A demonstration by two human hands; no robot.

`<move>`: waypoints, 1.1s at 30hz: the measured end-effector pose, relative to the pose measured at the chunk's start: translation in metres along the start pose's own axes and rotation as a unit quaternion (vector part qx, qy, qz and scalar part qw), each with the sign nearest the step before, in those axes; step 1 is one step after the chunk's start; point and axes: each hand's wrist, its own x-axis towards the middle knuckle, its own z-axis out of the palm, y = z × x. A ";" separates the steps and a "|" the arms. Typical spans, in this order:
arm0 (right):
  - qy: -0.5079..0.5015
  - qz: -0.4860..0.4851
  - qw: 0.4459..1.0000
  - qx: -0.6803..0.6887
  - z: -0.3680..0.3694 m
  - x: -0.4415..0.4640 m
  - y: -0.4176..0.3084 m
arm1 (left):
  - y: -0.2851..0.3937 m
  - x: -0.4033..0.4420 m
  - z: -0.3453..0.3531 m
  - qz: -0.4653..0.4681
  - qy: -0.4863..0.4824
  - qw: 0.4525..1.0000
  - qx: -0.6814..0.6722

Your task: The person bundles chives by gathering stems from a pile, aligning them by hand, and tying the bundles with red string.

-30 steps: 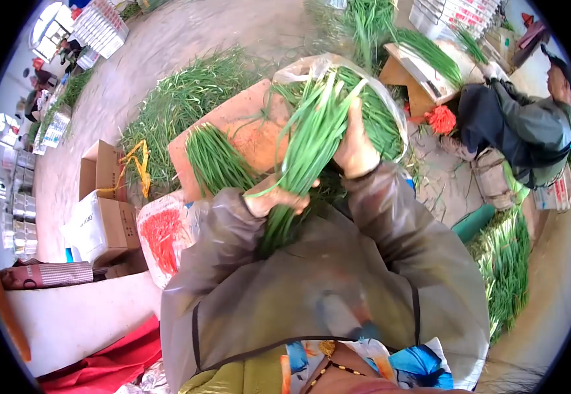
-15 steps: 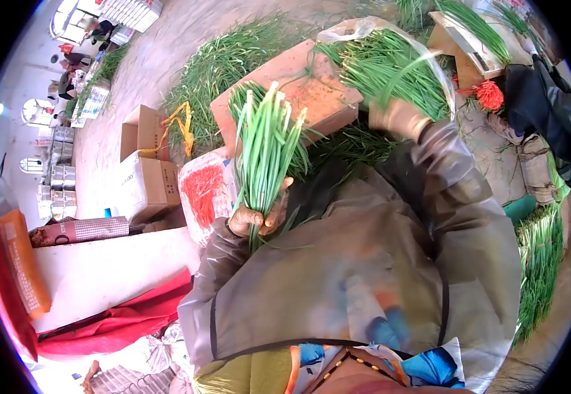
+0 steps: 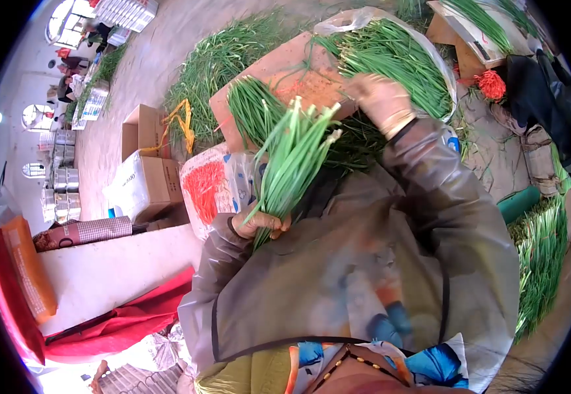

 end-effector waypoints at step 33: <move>-0.187 0.039 0.962 -0.195 0.049 -0.053 0.067 | -0.008 -0.013 0.021 0.069 0.403 0.566 0.716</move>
